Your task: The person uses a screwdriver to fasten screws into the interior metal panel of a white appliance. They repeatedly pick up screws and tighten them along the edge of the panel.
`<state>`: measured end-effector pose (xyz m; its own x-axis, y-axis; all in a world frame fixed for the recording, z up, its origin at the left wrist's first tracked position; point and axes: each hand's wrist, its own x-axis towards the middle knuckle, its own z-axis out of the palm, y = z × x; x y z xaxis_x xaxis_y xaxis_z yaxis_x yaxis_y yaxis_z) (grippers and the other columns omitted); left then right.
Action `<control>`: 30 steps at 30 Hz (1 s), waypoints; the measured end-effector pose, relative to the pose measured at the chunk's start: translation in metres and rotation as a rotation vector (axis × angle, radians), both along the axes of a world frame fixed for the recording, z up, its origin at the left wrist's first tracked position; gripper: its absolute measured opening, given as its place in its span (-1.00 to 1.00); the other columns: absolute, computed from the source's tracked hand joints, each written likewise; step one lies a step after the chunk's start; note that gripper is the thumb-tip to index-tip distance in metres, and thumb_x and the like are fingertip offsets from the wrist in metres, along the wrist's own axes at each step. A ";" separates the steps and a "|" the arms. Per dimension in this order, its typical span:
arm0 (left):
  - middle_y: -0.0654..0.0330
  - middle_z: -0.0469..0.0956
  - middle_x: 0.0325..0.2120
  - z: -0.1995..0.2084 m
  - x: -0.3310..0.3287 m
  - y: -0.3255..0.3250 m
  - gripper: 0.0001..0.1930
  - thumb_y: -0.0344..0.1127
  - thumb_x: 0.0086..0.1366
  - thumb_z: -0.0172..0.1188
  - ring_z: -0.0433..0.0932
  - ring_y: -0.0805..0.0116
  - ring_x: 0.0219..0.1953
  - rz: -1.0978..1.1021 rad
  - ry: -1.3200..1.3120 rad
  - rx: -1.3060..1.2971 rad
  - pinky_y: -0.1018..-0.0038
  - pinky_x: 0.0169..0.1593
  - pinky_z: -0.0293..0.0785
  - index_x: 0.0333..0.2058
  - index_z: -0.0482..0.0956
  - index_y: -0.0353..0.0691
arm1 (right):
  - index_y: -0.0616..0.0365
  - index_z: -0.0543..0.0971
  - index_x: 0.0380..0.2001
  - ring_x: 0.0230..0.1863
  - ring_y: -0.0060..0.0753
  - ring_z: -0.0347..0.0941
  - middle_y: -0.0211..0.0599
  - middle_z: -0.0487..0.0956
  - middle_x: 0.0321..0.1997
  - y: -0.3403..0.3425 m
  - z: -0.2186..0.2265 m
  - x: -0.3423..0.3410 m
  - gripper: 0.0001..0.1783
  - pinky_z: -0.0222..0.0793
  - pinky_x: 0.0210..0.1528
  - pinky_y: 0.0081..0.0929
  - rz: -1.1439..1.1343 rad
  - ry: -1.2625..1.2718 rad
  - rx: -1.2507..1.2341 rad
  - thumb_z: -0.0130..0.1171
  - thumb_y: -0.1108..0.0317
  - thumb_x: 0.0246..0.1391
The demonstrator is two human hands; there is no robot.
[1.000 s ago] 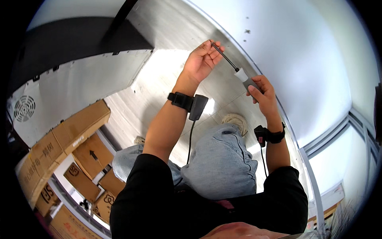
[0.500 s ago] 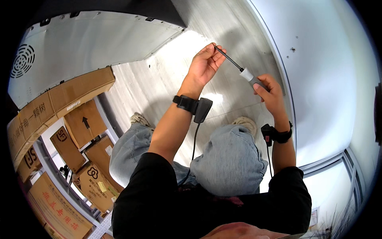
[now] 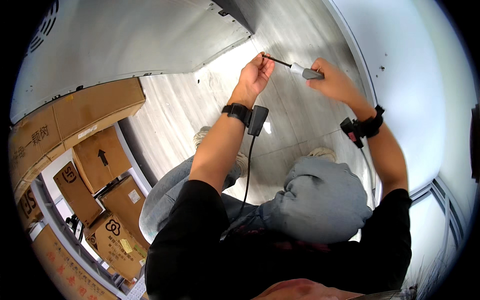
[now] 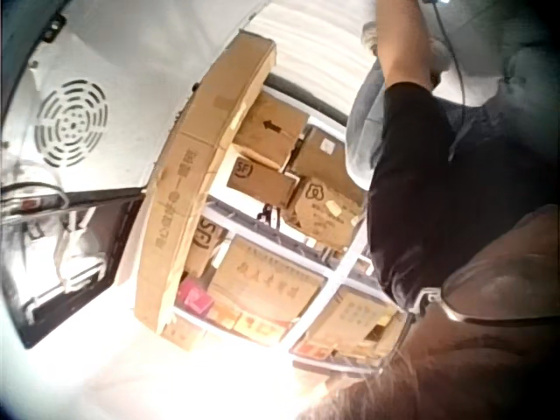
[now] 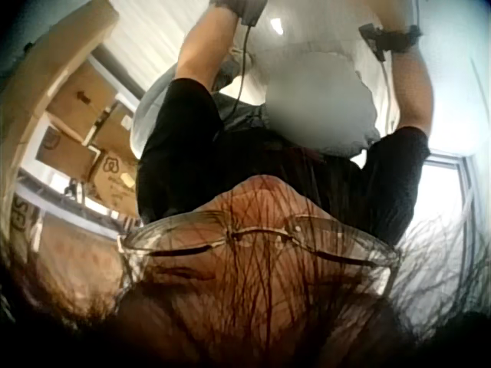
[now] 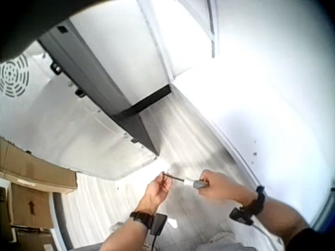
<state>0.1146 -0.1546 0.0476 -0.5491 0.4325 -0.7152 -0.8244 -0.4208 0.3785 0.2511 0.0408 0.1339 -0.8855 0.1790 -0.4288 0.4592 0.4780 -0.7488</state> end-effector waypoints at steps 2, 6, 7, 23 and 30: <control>0.17 0.51 -0.33 -0.001 -0.010 -0.002 -0.84 -0.37 0.38 -0.14 0.51 0.38 -0.29 -0.042 0.000 0.018 0.45 -0.12 0.55 -0.22 0.42 -0.27 | 0.24 0.44 -0.30 -0.46 -0.35 0.44 -0.17 0.50 -0.49 -0.001 0.007 -0.013 -0.60 0.29 -0.41 -0.45 0.074 -0.007 0.060 0.25 0.19 -0.15; 0.14 0.50 -0.34 -0.007 -0.033 0.001 -0.85 -0.38 0.37 -0.15 0.52 0.32 -0.28 -0.093 -0.048 0.083 0.41 -0.13 0.53 -0.27 0.39 -0.29 | 0.20 0.40 -0.31 -0.61 -0.48 0.34 -0.27 0.50 -0.52 -0.009 0.027 -0.041 -0.65 0.21 -0.57 -0.51 -0.007 -0.152 0.032 0.21 0.22 -0.10; 0.15 0.51 -0.36 -0.011 -0.037 0.003 -0.85 -0.38 0.37 -0.16 0.52 0.31 -0.28 -0.075 -0.073 0.080 0.39 -0.13 0.52 -0.29 0.39 -0.28 | 0.17 0.39 -0.32 -0.65 -0.54 0.29 -0.31 0.49 -0.53 -0.012 0.030 -0.050 -0.69 0.17 -0.61 -0.54 -0.070 -0.208 0.007 0.19 0.24 -0.07; 0.32 0.50 -0.42 -0.077 -0.100 -0.018 -0.82 -0.21 0.36 -0.04 0.46 0.47 -0.35 -0.166 -0.018 -0.091 0.53 -0.20 0.43 -0.27 0.47 -0.15 | 0.31 0.44 -0.18 -0.57 -0.51 0.47 -0.28 0.50 -0.40 -0.132 -0.088 -0.054 -0.61 0.32 -0.60 -0.56 -0.728 -0.154 -0.617 0.14 0.21 0.05; 0.35 0.52 -0.45 -0.075 -0.112 -0.009 -0.85 -0.25 0.36 -0.05 0.45 0.51 -0.44 -0.226 0.050 -0.148 0.59 -0.31 0.39 -0.22 0.48 -0.10 | 0.28 0.41 -0.10 -0.46 -0.48 0.51 -0.22 0.51 -0.25 -0.158 -0.109 -0.062 -0.59 0.34 -0.53 -0.57 -0.824 -0.116 -0.687 0.13 0.21 0.08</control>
